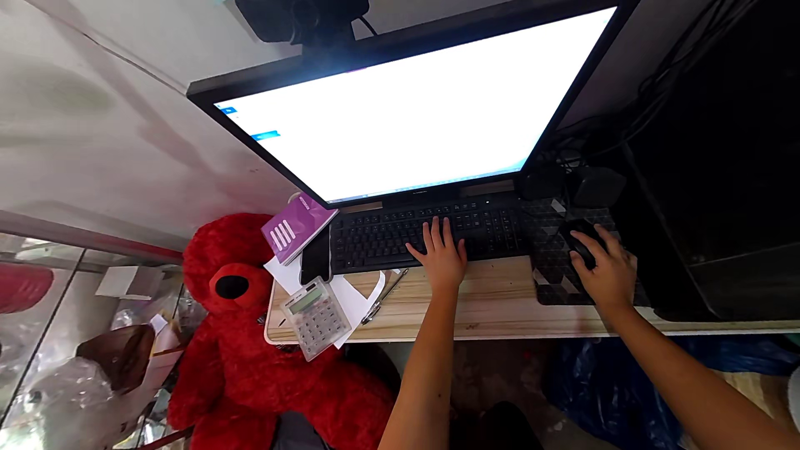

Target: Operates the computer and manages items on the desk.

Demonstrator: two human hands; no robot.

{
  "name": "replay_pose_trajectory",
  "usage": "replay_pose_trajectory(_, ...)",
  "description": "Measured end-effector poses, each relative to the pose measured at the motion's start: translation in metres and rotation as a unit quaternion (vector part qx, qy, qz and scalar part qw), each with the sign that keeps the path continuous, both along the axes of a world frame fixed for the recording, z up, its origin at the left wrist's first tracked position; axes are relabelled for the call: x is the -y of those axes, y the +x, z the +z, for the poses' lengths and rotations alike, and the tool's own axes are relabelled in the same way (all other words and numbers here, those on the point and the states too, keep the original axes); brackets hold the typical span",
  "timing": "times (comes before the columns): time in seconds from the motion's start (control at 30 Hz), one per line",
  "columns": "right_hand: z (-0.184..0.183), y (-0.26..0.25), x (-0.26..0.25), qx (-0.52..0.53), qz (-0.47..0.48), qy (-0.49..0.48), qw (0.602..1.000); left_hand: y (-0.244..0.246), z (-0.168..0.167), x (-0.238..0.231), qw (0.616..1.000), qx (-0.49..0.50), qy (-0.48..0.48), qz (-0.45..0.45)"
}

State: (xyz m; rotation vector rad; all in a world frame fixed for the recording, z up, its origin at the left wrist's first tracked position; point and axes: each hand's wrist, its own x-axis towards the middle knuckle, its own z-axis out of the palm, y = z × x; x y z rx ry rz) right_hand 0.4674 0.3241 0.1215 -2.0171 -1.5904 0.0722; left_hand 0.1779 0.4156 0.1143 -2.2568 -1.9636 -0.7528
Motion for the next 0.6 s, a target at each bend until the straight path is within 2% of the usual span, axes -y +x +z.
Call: replay_pose_trajectory(0.6,0.0006,0.0004,-0.0011,-0.007,-0.011,-0.02,1.0,0.0001,-0.0001,0.0002,1.0,0.0,0.002,0.002)
